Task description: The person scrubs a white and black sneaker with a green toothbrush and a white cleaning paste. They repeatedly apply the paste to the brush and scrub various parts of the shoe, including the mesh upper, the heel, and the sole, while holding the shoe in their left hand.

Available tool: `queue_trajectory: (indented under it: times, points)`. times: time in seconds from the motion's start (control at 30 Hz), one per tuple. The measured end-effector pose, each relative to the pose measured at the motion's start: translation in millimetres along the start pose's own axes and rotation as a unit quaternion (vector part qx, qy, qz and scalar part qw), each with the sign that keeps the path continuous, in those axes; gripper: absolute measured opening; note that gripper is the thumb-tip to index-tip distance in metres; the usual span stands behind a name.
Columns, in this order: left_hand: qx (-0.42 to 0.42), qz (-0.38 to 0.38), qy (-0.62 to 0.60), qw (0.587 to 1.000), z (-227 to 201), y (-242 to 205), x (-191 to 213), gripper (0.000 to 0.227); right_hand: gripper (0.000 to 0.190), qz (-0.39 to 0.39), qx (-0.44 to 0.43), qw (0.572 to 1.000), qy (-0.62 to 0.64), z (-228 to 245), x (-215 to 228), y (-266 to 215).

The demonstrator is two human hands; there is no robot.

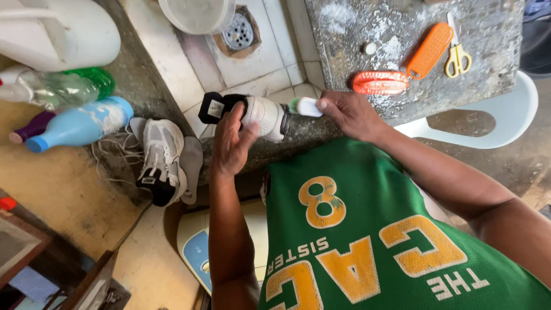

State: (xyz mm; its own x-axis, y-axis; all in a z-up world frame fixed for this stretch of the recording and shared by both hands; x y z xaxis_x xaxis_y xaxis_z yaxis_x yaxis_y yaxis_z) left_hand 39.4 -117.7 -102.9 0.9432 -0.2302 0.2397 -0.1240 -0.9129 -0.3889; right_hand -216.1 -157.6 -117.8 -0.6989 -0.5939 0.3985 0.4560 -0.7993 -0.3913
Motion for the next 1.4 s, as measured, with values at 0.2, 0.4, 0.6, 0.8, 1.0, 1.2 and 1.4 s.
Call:
queue_trajectory:
  times: [0.2,0.4,0.6,0.8,1.0,1.2,1.4]
  points:
    - [0.01,0.025,0.01,1.0,31.1,18.7,-19.1,0.101,0.056,-0.015,0.274,0.942,-0.193,110.0,-14.4,9.5]
    - [0.011,0.057,-0.063,0.996,30.2,23.1,-18.9,0.114,0.066,0.131,0.039,0.889,-0.437,61.5,34.0,59.8]
    - [0.117,0.102,-0.067,0.986,37.7,39.8,-33.7,0.12,0.055,0.02,0.351,0.835,-0.424,143.0,-29.5,16.0]
    - [0.146,0.085,0.051,0.984,30.0,49.1,-27.0,0.116,0.063,0.183,0.035,0.855,-0.484,72.0,16.8,70.7]
    - [0.077,0.126,0.018,0.989,7.9,48.0,-37.2,0.109,0.067,-0.014,0.243,0.926,-0.289,83.2,18.3,73.1]
    - [-0.022,-0.008,0.05,0.998,-40.5,20.3,-2.4,0.1,0.061,0.041,0.147,0.973,-0.172,77.4,50.9,54.4]
    - [0.014,-0.178,-0.093,0.98,-12.0,20.5,10.9,0.085,0.061,0.033,0.191,0.933,-0.303,112.0,26.1,64.5]
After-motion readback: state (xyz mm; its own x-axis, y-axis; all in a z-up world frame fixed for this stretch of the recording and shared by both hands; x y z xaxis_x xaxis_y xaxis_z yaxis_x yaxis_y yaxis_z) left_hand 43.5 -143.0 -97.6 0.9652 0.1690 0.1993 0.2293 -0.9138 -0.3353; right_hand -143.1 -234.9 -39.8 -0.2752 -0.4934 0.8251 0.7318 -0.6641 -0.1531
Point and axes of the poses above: each hand's wrist, its own y-axis towards the middle knuckle, its own x-axis out of the back of the hand, z = x × y, the point moved 10 cm from there along y, towards the middle knuckle, and after that the axes turned 2 degrees about -z, right-handed, at the moved point
